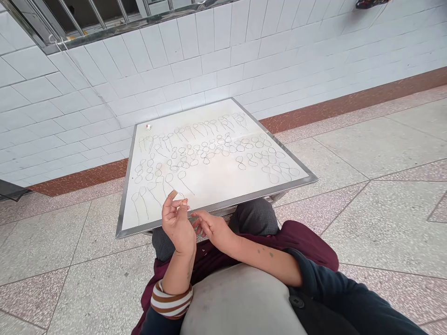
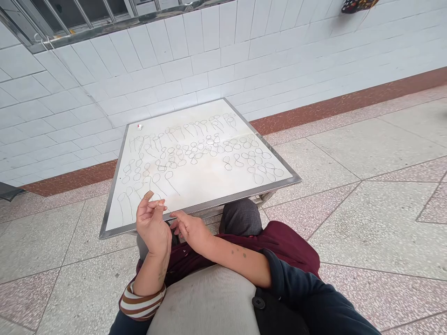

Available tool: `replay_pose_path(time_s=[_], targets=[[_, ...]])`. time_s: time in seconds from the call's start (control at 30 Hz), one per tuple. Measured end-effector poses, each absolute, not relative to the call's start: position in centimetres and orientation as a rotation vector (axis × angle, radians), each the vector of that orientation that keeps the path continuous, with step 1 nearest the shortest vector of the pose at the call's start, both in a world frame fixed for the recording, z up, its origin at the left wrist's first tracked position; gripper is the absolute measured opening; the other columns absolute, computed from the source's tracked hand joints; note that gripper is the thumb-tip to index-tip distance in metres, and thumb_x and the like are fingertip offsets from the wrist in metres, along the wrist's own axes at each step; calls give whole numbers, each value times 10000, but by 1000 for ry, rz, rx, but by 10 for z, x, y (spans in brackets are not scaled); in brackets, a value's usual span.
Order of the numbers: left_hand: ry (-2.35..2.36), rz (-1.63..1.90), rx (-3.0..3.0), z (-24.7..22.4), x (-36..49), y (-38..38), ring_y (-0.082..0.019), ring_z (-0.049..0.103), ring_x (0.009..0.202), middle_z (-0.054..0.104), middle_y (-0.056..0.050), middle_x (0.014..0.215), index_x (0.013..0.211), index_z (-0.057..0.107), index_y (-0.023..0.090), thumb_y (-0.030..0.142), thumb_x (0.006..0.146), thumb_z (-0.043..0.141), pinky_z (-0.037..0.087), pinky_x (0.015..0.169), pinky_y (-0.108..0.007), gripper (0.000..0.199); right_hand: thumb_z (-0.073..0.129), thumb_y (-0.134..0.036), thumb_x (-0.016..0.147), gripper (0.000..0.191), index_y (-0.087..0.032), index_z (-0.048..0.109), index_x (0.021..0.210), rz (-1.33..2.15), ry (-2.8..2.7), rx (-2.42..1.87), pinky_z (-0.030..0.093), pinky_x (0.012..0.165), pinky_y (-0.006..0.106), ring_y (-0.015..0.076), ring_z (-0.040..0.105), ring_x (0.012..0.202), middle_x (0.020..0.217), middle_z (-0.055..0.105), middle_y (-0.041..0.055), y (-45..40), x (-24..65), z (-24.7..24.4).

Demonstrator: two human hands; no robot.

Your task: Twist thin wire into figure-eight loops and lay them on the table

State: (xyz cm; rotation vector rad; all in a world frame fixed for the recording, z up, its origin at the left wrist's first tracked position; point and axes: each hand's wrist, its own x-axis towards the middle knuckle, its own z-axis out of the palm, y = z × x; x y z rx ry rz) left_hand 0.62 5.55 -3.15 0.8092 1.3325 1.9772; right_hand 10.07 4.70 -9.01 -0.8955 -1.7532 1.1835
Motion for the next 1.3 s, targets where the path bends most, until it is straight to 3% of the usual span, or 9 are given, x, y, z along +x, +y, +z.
replay_pose_path(time_s=[0.3,0.47,0.57,0.7,0.83,1.07,1.3], targets=[[1276,2055,810,-30,-4,58,-102,593,740,539,38,738,1121,646,205,178,709,722,453,760,-235,420,322,-155,959,304,-209,506,1194,1094,-1937,-932,544,672,267,120,660,709,955,706,31,41,111,-99],[1347,2013,929,-31,-6,55,-113,586,780,551,28,774,1227,590,224,208,752,698,454,828,-264,487,447,-247,948,267,-190,538,1193,669,-2076,-1029,506,858,414,233,605,987,1054,677,92,39,132,-91],[1419,1883,1028,-35,3,49,-110,578,754,553,25,791,1265,559,246,242,789,670,463,809,-260,489,608,-336,875,352,-192,526,1185,537,-1976,-1073,521,808,388,222,614,902,1044,671,85,46,134,-76],[1427,1763,1078,-38,15,45,-104,574,718,551,26,803,1288,529,264,282,816,645,475,752,-244,486,647,-235,850,343,-198,510,1162,500,-1954,-1088,523,680,310,156,620,712,964,690,29,59,123,-68],[1424,1751,1080,-39,17,46,-99,554,736,547,29,783,1282,533,256,284,819,644,463,800,-242,477,595,-174,877,328,-196,498,1189,451,-1939,-1137,501,678,288,167,635,785,868,706,3,62,116,-73],[1486,1698,1107,-41,15,51,-100,565,710,569,19,815,1266,546,243,298,821,637,484,772,-245,457,544,-211,908,315,-217,527,1222,440,-1986,-1188,457,656,291,206,608,841,855,706,37,61,119,-75],[1415,1621,1174,-42,14,47,-139,605,829,616,-34,931,1289,528,234,298,829,628,505,814,-286,476,524,-209,903,344,-261,548,1243,675,-1837,-1142,465,698,288,191,594,842,890,683,40,62,122,-75]])
